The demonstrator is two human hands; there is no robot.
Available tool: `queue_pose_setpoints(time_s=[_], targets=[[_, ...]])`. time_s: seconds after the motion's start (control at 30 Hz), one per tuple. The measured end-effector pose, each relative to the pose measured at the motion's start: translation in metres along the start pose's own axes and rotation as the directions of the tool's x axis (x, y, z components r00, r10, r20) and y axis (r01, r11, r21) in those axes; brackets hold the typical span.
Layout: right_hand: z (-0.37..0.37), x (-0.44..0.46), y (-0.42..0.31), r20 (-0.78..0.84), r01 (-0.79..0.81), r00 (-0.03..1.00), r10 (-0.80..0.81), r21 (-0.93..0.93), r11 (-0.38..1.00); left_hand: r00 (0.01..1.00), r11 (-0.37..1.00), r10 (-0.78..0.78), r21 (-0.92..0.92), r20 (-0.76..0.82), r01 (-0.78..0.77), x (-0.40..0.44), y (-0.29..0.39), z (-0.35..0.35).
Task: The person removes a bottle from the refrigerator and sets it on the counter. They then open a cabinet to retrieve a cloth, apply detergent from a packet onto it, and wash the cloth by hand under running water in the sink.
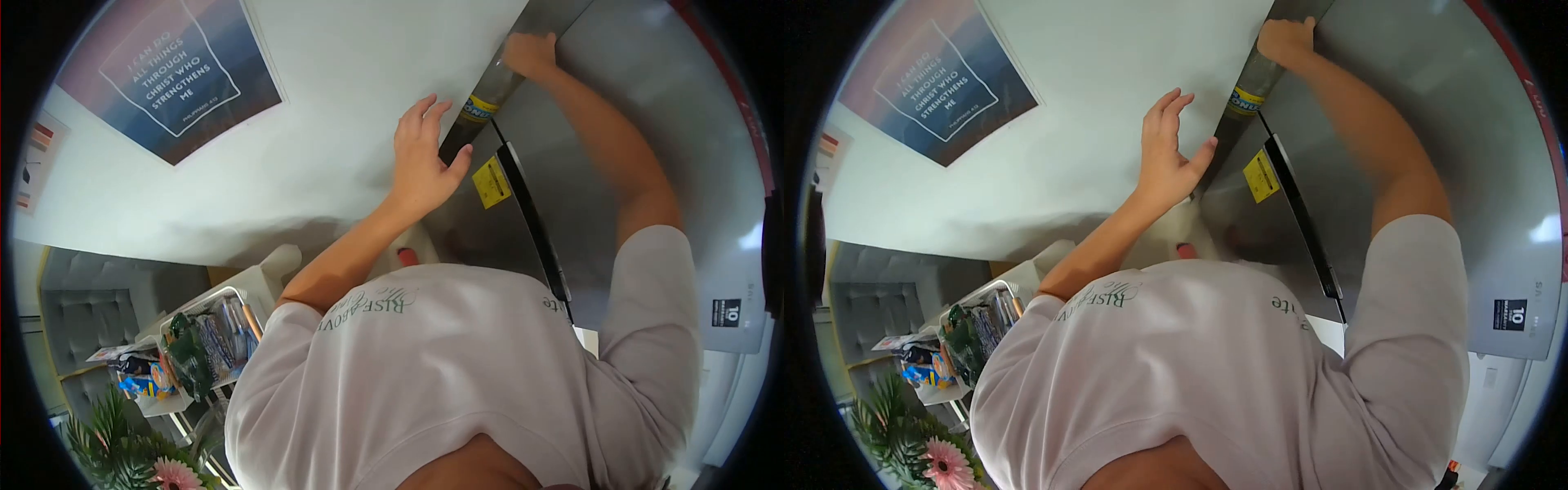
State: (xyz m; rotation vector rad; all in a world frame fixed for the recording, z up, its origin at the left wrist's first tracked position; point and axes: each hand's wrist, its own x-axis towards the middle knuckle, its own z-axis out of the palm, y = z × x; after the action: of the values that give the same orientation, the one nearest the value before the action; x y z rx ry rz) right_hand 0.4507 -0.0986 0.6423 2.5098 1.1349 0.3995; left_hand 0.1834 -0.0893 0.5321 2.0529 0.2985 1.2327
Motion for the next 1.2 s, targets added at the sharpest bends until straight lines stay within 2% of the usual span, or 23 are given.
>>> queue_pose_setpoints(time_s=[0.13,0.23,0.33,0.43,0.63,0.73,0.77,0.87,0.97,1.07,1.2], targets=[[0.062,0.004,-0.027,0.079,0.003,0.997,-0.007,0.056,0.998,0.996,0.996,-0.091,0.021,-0.016,0.091,-0.013,-0.018,0.004],[0.12,0.0,-0.048,0.038,0.069,0.997,-0.071,0.046,0.997,0.984,0.982,-0.172,0.067,-0.046,0.175,-0.026,-0.033,-0.001],[0.178,-0.004,-0.072,0.033,0.046,0.998,-0.05,0.121,0.992,0.955,0.952,-0.286,0.089,-0.077,0.292,-0.032,-0.042,-0.01],[0.194,-0.011,-0.094,0.433,0.146,0.891,-0.135,0.009,0.989,0.918,0.911,-0.38,0.126,-0.115,0.393,-0.043,-0.052,-0.017],[0.3,-0.017,-0.14,0.41,0.117,0.901,-0.139,0.079,0.99,0.863,0.828,-0.472,0.248,-0.179,0.503,-0.07,-0.075,-0.025],[0.349,-0.017,-0.159,0.463,0.146,0.872,-0.158,0.061,0.987,0.83,0.778,-0.524,0.288,-0.191,0.558,-0.087,-0.079,-0.026],[0.354,-0.019,-0.161,0.426,0.099,0.89,-0.164,0.171,0.98,0.82,0.763,-0.54,0.302,-0.19,0.572,-0.094,-0.081,-0.026],[0.395,-0.011,-0.173,0.525,0.21,0.814,-0.249,0.133,0.969,0.794,0.709,-0.587,0.372,-0.16,0.599,-0.115,-0.091,-0.025],[0.425,-0.007,-0.184,0.596,0.234,0.743,-0.304,0.194,0.953,0.718,0.643,-0.681,0.354,-0.143,0.68,-0.137,-0.101,-0.02],[0.48,-0.008,-0.207,0.625,0.264,0.739,-0.251,0.073,0.962,0.67,0.584,-0.734,0.402,-0.108,0.705,-0.152,-0.108,-0.016],[0.526,0.002,-0.232,0.655,0.22,0.713,-0.251,0.13,0.967,0.658,0.562,-0.75,0.458,-0.069,0.689,-0.168,-0.124,-0.012]])
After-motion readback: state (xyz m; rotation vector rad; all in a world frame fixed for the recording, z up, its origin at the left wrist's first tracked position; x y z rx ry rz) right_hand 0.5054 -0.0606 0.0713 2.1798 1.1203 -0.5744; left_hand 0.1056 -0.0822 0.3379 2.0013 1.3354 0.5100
